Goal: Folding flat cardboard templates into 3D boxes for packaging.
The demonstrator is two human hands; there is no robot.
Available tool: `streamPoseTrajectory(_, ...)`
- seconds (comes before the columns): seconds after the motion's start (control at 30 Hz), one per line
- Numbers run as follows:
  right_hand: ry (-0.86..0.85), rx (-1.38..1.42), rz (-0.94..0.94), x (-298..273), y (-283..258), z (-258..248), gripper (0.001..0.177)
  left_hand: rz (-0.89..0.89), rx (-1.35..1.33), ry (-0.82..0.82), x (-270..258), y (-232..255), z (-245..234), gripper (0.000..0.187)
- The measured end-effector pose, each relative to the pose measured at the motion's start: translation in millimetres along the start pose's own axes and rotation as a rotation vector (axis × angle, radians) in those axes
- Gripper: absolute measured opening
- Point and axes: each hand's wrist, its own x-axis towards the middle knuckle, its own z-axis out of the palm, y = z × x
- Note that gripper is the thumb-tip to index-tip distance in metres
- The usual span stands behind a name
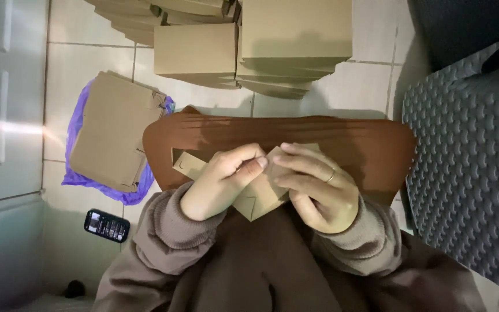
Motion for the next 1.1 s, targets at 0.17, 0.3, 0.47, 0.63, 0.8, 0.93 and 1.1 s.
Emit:
streamPoseTrajectory(0.17, -0.029, -0.049, -0.085, -1, 5, -5, 0.021, 0.044, 0.003, 0.015, -4, 12, -2, 0.021)
streamPoseTrajectory(0.3, -0.105, -0.139, -0.127, 5, 1, -9, 0.022, 0.046, -0.029, 0.008, -3, 19, -1, 0.019)
streamPoseTrajectory(0.47, -0.090, -0.064, -0.063, 0, 3, -4, 0.022, -0.036, -0.047, -0.015, 0, 8, -1, 0.014)
streamPoseTrajectory(0.63, 0.002, -0.065, 0.056, -7, 1, 7, 0.023, -0.035, -0.106, -0.021, 2, 5, 6, 0.016)
streamPoseTrajectory(0.8, 0.047, -0.014, 0.086, -17, -5, 4, 0.050, -0.060, -0.028, -0.070, -1, 29, 7, 0.023)
streamPoseTrajectory(0.93, 0.180, 0.160, 0.020, -29, 7, -16, 0.058, 0.230, 0.087, 0.019, -35, 42, -16, 0.035)
streamPoseTrajectory(1.1, 0.255, 0.769, 0.590, -22, 31, -25, 0.095, 0.717, 0.278, -0.292, -61, 62, -20, 0.038)
